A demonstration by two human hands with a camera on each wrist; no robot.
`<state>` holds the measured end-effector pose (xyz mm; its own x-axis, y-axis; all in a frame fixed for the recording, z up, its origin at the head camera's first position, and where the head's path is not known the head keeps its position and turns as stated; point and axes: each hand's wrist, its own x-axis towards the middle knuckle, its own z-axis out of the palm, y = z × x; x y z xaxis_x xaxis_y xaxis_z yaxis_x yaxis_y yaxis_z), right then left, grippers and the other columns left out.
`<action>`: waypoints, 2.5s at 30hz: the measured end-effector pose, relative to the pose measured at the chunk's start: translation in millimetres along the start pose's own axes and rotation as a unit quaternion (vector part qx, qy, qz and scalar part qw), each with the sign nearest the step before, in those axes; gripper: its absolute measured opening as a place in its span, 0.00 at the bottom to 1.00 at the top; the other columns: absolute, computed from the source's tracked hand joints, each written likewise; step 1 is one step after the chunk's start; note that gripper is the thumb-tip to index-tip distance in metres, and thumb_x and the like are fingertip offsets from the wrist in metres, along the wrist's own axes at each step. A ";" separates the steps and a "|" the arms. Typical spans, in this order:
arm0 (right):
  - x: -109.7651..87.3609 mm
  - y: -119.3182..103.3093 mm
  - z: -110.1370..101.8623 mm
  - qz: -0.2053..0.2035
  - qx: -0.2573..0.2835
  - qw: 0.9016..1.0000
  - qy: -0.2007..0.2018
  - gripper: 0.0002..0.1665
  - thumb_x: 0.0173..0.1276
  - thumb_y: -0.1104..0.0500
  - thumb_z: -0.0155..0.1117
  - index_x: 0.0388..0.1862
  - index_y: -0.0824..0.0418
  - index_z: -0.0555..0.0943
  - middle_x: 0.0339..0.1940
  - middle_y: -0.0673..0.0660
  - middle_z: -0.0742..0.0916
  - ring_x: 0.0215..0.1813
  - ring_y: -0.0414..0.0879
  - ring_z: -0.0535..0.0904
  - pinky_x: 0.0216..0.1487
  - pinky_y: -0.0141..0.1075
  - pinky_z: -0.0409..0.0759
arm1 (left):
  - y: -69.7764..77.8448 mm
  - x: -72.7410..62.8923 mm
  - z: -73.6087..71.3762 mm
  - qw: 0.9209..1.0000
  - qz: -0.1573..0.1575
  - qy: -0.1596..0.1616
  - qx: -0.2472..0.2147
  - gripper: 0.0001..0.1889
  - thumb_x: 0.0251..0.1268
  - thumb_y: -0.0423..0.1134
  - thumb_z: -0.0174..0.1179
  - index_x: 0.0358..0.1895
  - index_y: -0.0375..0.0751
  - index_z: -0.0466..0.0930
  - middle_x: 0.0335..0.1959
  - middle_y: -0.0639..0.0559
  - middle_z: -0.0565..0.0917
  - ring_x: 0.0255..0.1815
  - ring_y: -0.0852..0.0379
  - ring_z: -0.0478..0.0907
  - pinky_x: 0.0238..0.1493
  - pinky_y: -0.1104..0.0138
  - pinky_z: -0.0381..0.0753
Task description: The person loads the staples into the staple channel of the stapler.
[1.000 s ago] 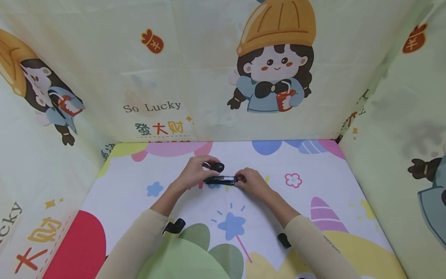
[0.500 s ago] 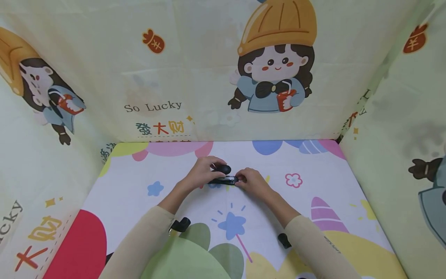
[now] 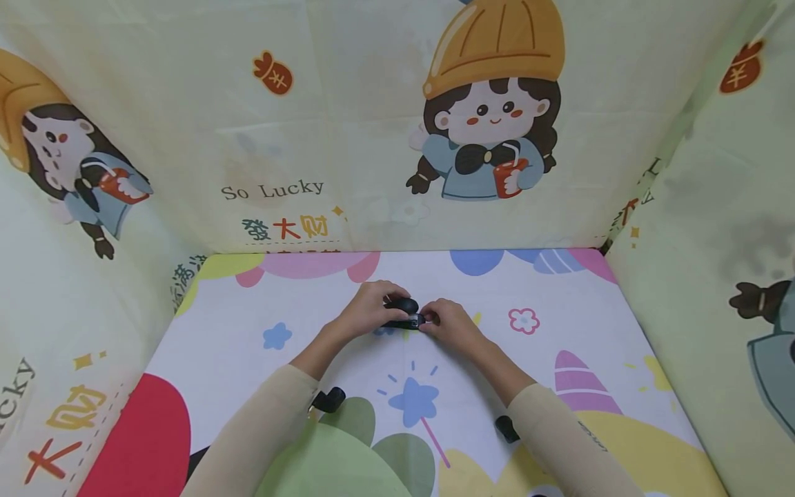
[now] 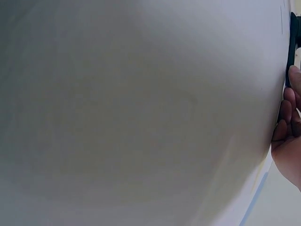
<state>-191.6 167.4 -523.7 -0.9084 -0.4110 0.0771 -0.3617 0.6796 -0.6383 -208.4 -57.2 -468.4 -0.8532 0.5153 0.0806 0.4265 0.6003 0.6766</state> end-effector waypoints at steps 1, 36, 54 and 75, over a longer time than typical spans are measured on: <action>0.0 0.0 0.2 0.001 0.001 1.000 0.000 0.13 0.65 0.59 0.77 0.45 0.62 0.87 0.35 0.51 0.85 0.38 0.42 0.78 0.43 0.36 0.80 | 0.0 0.5 0.9 1.000 -0.001 -0.002 0.001 0.17 0.62 0.40 0.75 0.53 0.42 0.88 0.49 0.49 0.89 0.49 0.54 0.83 0.56 0.60 0.85; -0.5 1.5 2.7 0.019 0.011 1.000 -0.001 0.13 0.65 0.59 0.77 0.45 0.62 0.86 0.35 0.51 0.85 0.38 0.42 0.77 0.42 0.35 0.79 | -11.9 -2.0 9.8 0.999 0.008 -0.022 0.023 0.13 0.66 0.37 0.72 0.52 0.41 0.88 0.48 0.50 0.90 0.49 0.56 0.84 0.58 0.61 0.84; -4.2 2.6 3.0 0.011 0.013 1.000 0.005 0.13 0.63 0.60 0.78 0.44 0.62 0.86 0.35 0.51 0.85 0.39 0.42 0.78 0.43 0.36 0.80 | -5.9 0.7 18.8 0.998 0.006 -0.041 0.055 0.11 0.65 0.35 0.72 0.49 0.39 0.89 0.44 0.48 0.89 0.48 0.54 0.84 0.59 0.60 0.83; -5.2 3.9 4.3 0.013 0.017 1.000 0.000 0.13 0.63 0.59 0.78 0.45 0.61 0.86 0.36 0.51 0.85 0.39 0.42 0.78 0.44 0.37 0.80 | -4.2 -4.1 15.0 0.999 0.003 -0.033 0.040 0.11 0.66 0.35 0.71 0.49 0.40 0.88 0.45 0.48 0.89 0.49 0.54 0.84 0.58 0.60 0.83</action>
<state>-187.4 169.5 -529.9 -0.9176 -0.3929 0.0604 -0.3302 0.6687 -0.6662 -202.2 -52.7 -482.5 -0.8305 0.5559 0.0338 0.4553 0.6427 0.6161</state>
